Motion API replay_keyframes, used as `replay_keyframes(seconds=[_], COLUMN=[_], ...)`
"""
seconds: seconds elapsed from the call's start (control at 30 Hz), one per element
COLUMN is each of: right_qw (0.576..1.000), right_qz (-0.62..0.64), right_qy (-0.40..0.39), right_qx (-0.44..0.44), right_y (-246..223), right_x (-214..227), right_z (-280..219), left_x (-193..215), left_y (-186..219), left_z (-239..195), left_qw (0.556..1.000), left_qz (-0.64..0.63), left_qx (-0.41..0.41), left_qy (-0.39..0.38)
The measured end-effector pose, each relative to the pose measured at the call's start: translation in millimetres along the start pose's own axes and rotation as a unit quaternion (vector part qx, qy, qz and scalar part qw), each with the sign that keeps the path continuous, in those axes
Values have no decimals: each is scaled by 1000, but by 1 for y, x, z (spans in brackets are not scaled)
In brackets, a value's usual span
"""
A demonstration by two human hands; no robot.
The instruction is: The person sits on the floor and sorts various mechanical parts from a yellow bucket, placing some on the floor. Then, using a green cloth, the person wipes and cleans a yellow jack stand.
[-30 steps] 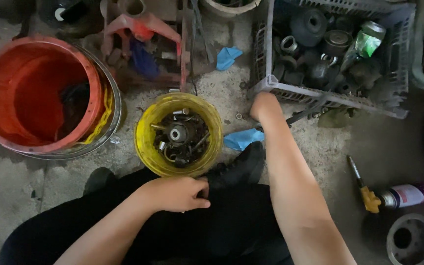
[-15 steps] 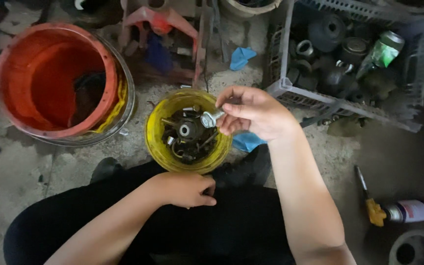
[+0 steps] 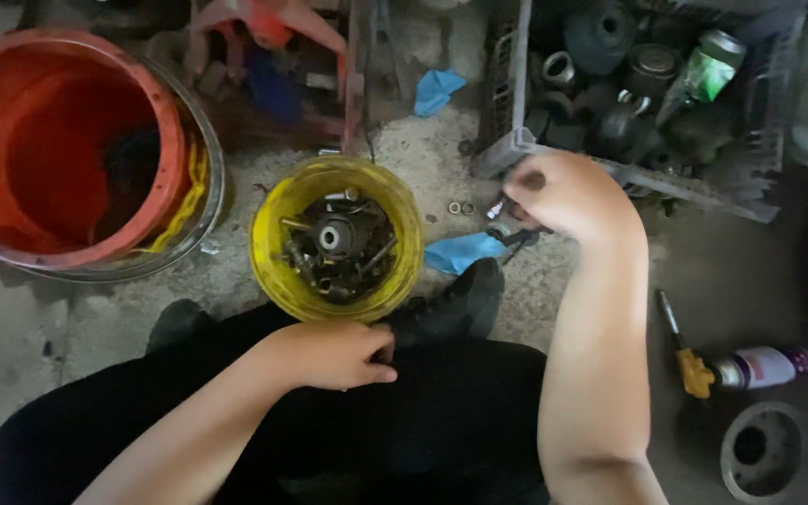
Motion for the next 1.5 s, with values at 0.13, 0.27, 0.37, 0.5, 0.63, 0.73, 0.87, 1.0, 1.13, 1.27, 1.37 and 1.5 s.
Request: replay_keyframes(seconds=[0.13, 0.27, 0.37, 0.5, 0.63, 0.73, 0.87, 1.0, 1.13, 1.27, 1.37, 1.5], right_qw=[990, 973, 970, 968, 964, 974, 978, 978, 988, 915, 913, 887], right_qz=[-104, -220, -214, -192, -188, -162, -150, -174, -58, 337, 362, 408], right_qy=[-34, 33, 30, 34, 93, 68, 20, 43, -12, -158, -177, -196], right_qx=[-93, -63, -112, -157, -166, -145, -144, -109, -140, -155, -67, 90], right_y=[84, 145, 135, 118, 141, 130, 107, 115, 131, 98, 30, -38], right_x=[-63, -113, -122, -123, -153, -157, -152, -152, -155, -136, -93, -60], right_z=[71, 163, 167, 150, 188, 188, 169, 179, 186, 143, 86, 32], left_x=[-2, 1, 2, 1, 1, 0, 1, 5, 3, 1, 2, 3], left_y=[-2, 6, 8, 4, 5, 2, 3, 12, 5, 3, 5, 5], left_z=[1, -1, -4, -2, -2, -1, -1, -7, -6, -4, -4, -4], left_qw=[1000, 999, 999, 999, 999, 999, 1000, 999, 998, 999, 999, 999], left_qz=[-5, -21, -31, -33, -28, -28, -24, -32, -30, -14, -6, 0], left_qx=[-3, 25, 37, 34, 27, 30, 14, 30, 50, 35, 41, 53], left_qy=[-3, -7, -9, -5, -1, -5, 1, 2, -8, -2, -3, -4])
Point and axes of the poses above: each hand's wrist, its own z-axis towards the middle knuckle, its own x-axis out of the back of the hand, y = z × x, the point moved 5 cm from there along z, towards the middle knuckle, and after that the axes turned 13 degrees about -z, right-handed, at the moved point
